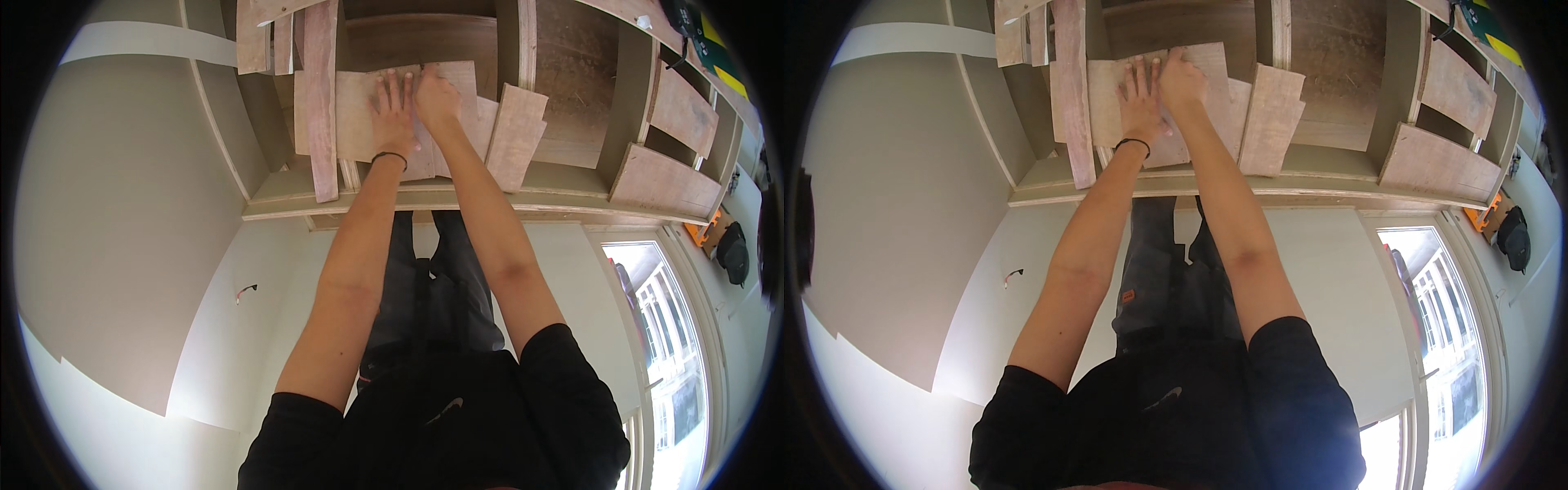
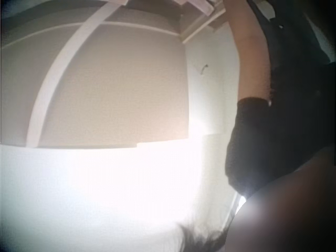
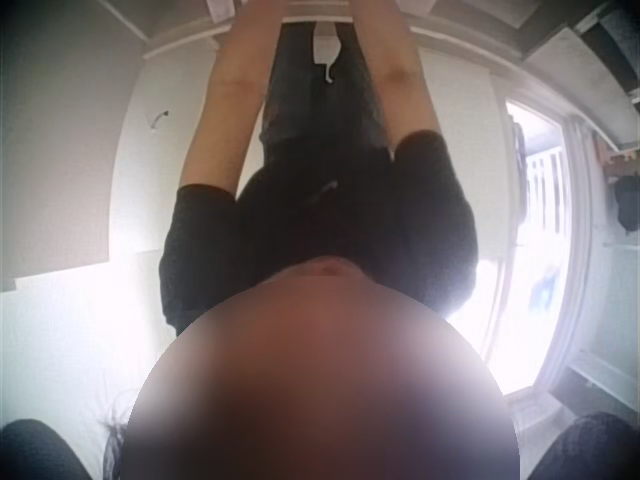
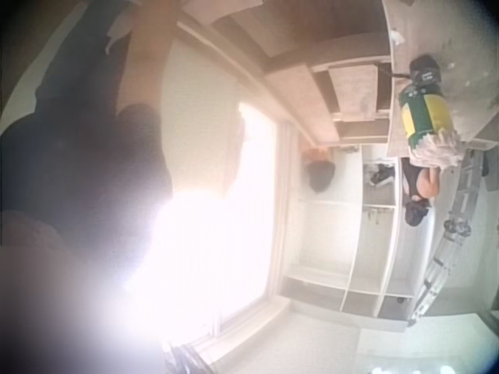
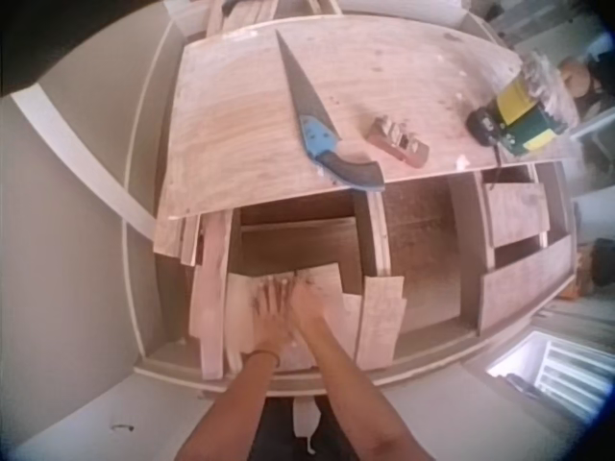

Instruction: The person assembles wooden furniture by fitting wooden panels into a cabinet frame. They use a hammer to secure the panels and adjust their positions to ensure a proper fit.

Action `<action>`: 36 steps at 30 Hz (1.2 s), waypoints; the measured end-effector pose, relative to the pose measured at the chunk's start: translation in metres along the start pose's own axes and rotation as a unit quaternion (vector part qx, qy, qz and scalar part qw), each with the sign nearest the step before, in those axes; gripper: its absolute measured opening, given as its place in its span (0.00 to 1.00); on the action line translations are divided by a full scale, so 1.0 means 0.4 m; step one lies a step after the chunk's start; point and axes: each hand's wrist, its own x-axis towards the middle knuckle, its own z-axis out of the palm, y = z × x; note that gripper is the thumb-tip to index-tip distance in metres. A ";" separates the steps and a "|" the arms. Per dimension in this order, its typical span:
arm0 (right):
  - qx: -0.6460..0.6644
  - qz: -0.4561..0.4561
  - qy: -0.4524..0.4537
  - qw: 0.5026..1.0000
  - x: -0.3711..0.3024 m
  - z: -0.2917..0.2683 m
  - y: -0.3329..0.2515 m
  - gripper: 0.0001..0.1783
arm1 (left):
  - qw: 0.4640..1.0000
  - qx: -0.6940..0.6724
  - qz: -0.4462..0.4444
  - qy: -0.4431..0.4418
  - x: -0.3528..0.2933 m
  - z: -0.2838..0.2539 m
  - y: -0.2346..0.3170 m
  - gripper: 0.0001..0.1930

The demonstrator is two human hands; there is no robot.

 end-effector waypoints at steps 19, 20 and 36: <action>-0.013 0.033 -0.050 0.998 -0.260 0.143 0.163 0.12 | 0.999 -0.019 0.004 0.032 0.000 0.015 -0.001 0.75; -0.016 0.039 -0.063 0.997 -0.271 0.145 0.167 0.12 | 0.999 -0.026 0.004 0.034 -0.003 0.013 -0.001 0.76; -0.082 0.069 -0.152 0.982 -0.458 0.214 0.265 0.08 | 1.000 -0.022 0.006 0.019 -0.008 0.001 0.003 0.78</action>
